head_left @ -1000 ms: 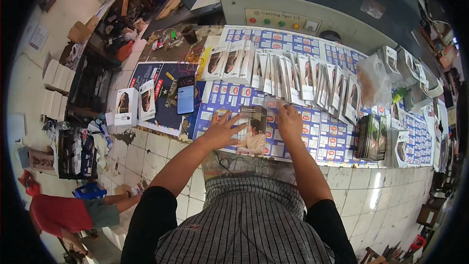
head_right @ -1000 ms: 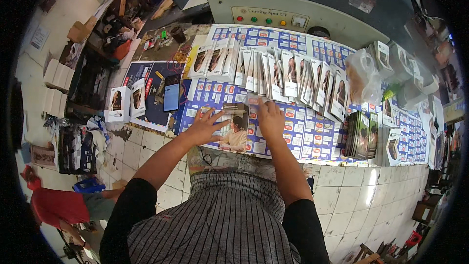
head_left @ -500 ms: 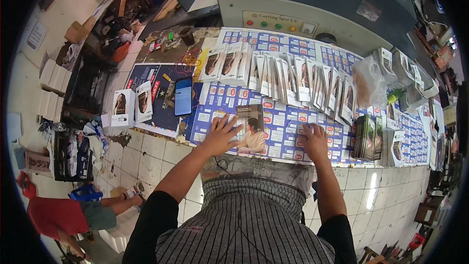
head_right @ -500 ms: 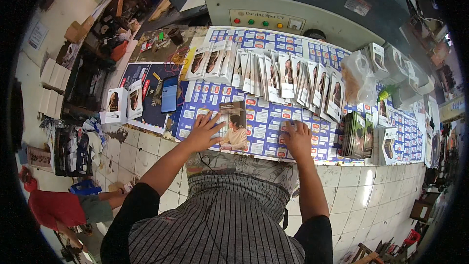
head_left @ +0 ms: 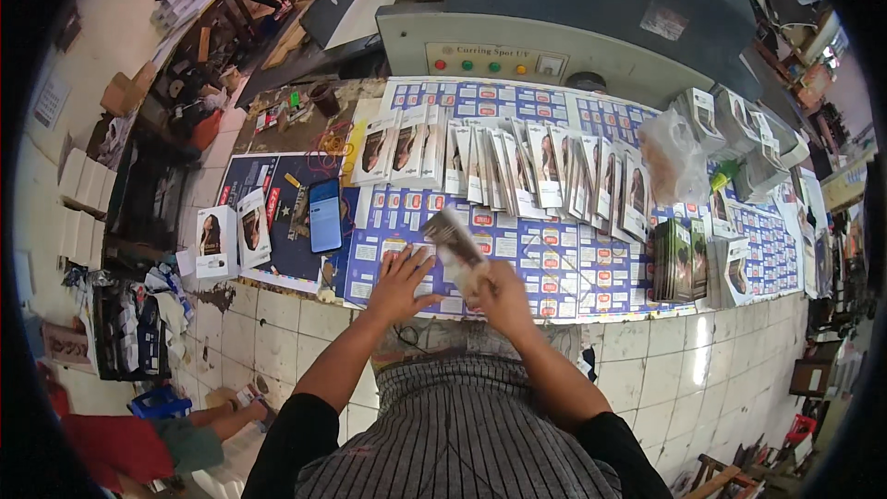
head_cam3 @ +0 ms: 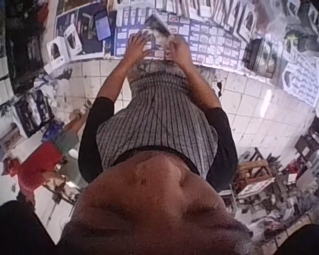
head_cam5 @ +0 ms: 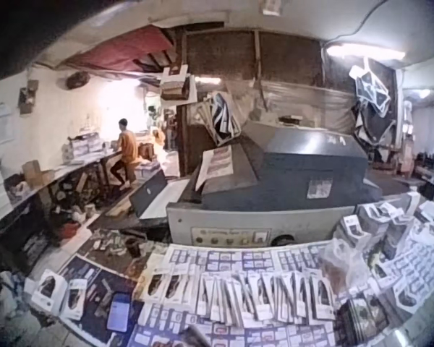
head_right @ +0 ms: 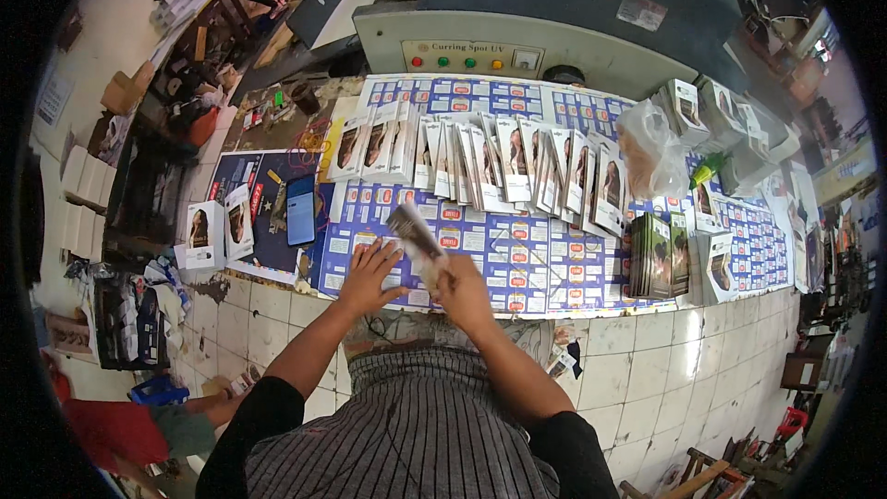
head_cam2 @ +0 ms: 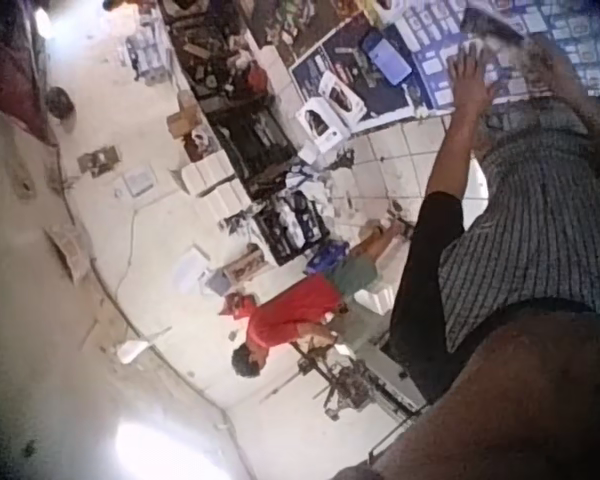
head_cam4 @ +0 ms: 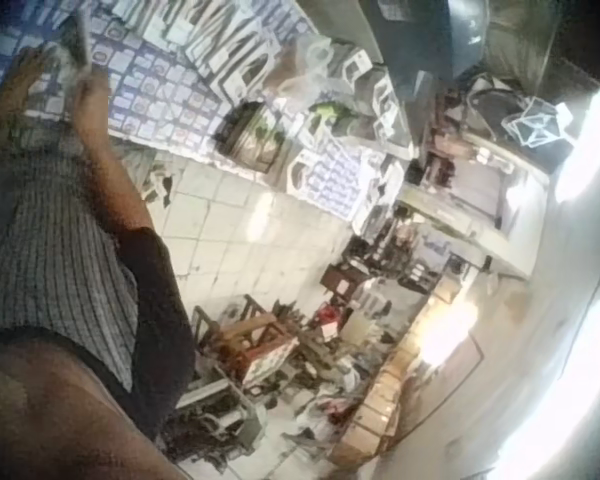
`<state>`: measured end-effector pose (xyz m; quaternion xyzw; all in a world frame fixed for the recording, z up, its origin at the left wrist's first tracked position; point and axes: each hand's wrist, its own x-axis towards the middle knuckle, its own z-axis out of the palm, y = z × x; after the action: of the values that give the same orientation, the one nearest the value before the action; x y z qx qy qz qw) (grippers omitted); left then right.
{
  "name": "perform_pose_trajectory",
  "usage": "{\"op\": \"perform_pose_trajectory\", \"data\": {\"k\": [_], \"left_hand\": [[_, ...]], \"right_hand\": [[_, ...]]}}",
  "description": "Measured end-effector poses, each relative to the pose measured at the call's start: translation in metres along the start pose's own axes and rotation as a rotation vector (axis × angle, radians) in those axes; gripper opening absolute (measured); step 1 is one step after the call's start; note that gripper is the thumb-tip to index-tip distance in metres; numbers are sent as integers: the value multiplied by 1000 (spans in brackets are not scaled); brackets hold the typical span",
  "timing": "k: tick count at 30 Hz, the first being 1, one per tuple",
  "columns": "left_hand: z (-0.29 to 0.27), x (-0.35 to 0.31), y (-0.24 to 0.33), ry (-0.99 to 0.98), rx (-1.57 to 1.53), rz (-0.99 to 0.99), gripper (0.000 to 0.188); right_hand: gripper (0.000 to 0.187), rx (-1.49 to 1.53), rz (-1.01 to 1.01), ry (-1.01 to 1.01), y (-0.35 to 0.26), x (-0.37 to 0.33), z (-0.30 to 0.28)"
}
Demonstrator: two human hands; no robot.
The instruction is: The person sorts through printed packaging sleeves on a table, picking them up individually and grouping them together.
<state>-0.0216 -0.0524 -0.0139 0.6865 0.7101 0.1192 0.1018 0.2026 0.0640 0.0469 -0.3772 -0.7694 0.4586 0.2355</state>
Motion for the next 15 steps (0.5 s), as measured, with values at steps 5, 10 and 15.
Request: {"op": "perform_pose_trajectory", "data": {"k": [5, 10, 15], "left_hand": [[-1, -1, 1, 63, 37, 5, 75], [0, 6, 5, 59, 7, 6, 72], [1, 5, 7, 24, 42, -27, 69]], "right_hand": [[43, -343, -242, 418, -25, 39, -40], [56, -647, -208, 388, 27, 84, -20], [50, -603, -114, 396, 34, 113, -31]]}}
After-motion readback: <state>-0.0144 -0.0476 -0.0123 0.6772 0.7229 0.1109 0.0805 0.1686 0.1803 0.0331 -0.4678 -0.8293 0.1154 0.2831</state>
